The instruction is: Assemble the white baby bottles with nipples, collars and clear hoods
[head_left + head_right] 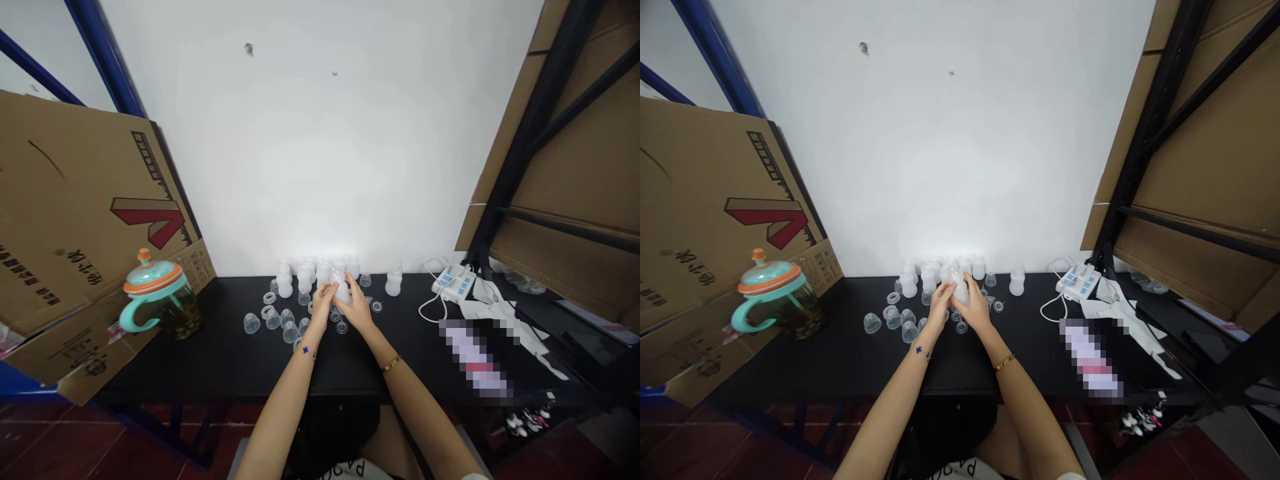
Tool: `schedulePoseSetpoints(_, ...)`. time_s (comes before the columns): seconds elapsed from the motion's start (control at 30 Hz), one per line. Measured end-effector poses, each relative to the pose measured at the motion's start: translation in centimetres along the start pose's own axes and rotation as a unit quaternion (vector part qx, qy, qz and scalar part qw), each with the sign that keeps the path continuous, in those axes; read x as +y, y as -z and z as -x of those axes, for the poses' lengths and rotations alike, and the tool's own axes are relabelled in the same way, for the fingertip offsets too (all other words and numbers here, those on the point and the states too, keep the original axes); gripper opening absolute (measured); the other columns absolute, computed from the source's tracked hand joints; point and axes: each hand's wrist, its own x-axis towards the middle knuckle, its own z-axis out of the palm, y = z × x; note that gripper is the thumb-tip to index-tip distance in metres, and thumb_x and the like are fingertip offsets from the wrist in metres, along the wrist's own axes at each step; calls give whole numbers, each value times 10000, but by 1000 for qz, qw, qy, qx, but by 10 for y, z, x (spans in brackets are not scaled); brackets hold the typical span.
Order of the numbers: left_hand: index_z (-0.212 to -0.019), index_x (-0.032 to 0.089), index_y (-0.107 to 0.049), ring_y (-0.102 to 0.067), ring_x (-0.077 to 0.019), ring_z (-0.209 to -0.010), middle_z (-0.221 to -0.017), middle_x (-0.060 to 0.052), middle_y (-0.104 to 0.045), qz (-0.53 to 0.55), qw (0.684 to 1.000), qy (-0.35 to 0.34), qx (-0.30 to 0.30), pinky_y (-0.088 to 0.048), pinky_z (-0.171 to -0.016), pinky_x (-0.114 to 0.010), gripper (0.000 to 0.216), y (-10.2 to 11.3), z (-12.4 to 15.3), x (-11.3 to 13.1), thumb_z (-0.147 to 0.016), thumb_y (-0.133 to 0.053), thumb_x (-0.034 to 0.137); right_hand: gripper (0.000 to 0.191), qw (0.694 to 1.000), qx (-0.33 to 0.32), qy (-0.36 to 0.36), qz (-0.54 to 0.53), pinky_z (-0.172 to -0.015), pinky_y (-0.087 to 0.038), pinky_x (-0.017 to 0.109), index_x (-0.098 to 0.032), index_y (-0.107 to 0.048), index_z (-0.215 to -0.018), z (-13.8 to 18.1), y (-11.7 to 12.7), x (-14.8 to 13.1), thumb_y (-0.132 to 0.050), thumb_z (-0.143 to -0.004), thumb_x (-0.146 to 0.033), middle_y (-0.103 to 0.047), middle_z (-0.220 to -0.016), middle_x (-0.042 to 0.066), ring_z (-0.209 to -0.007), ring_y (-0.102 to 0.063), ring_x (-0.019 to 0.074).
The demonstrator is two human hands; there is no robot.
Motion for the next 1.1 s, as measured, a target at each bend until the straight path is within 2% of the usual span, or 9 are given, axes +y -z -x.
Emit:
schedulePoseSetpoints(0.07, -958, 164, -716, -647, -154, -777, -871, -38, -711, 3, 1000, -13, -5, -490, -698, -242, 483, 0, -1, -1, -644, -847, 506, 677, 1000, 3, -20, 14, -939, -531, 454, -281, -471, -1473, -1, 1, 0, -667, -841, -423, -618, -1371, 91, -1090, -667, 300)
schedulePoseSetpoints(0.17, -979, 160, -705, -673, -188, -867, -932, -73, -728, -6, 999, -32, -4, -509, -753, -258, 495, 0, -3, -3, -641, -851, 492, 548, 999, 7, -25, 36, -886, -535, 429, -275, -583, -1355, -2, 3, -1, -664, -836, -432, -702, -1212, 76, -1018, -685, 301)
schedulePoseSetpoints(0.3, -1043, 180, -705, -673, -212, -961, -1043, -99, -725, -35, 998, -49, 5, -522, -743, -253, 527, 0, -4, -4, -647, -852, 495, 521, 997, 31, -13, 76, -871, -529, 421, -267, -605, -1321, -5, 9, 1, -663, -838, -454, -723, -1117, 84, -1003, -682, 316)
schedulePoseSetpoints(0.4, -1063, 195, -711, -667, -223, -957, -1059, -103, -711, -69, 997, -45, 10, -527, -669, -246, 530, 1, -3, -4, -684, -813, 551, 552, 991, 86, -16, 101, -909, -515, 448, -238, -606, -1325, -9, 18, 7, -663, -843, -502, -705, -1158, 125, -1051, -660, 345)
schedulePoseSetpoints(0.57, -1062, 191, -708, -668, -208, -861, -1034, -103, -709, -145, 988, -54, -4, -529, -614, -254, 531, 2, -1, -5, -743, -733, 614, 650, 963, 239, -30, 125, -955, -482, 463, -163, -565, -1355, -17, 43, 21, -608, -871, -595, -669, -1181, 189, -1099, -618, 349)
schedulePoseSetpoints(0.7, -1042, 184, -704, -638, -155, -712, -967, -72, -725, -254, 963, -88, -36, -491, -597, -248, 467, 2, 0, -9, -799, -690, 582, 676, 926, 330, -70, 171, -908, -487, 440, -137, -539, -1353, -21, 65, 28, -569, -881, -619, -663, -1174, 182, -1065, -625, 327)
schedulePoseSetpoints(0.83, -978, 187, -716, -545, -119, -567, -876, -37, -739, -369, 920, -119, -56, -431, -587, -261, 375, 1, 4, -11, -832, -670, 530, 670, 902, 372, -89, 202, -892, -465, 432, -128, -522, -1356, -23, 82, 34, -522, -900, -619, -659, -1168, 189, -1053, -612, 330)
schedulePoseSetpoints(0.97, -977, 207, -721, -591, -144, -615, -908, -31, -758, -451, 879, -131, -86, -424, -615, -272, 291, 1, 7, -9, -845, -669, 461, 637, 888, 389, -102, 225, -951, -417, 478, -107, -531, -1329, -24, 94, 41, -508, -907, -584, -660, -1174, 209, -1074, -590, 354)
schedulePoseSetpoints(1.1, -985, 219, -721, -632, -164, -670, -924, -21, -761, -483, 860, -123, -110, -432, -641, -277, 244, 1, 7, -11, -860, -655, 418, 616, 871, 400, -154, 243, -975, -403, 485, -104, -533, -1342, -21, 103, 49, -558, -880, -510, -666, -1186, 210, -1101, -569, 369)
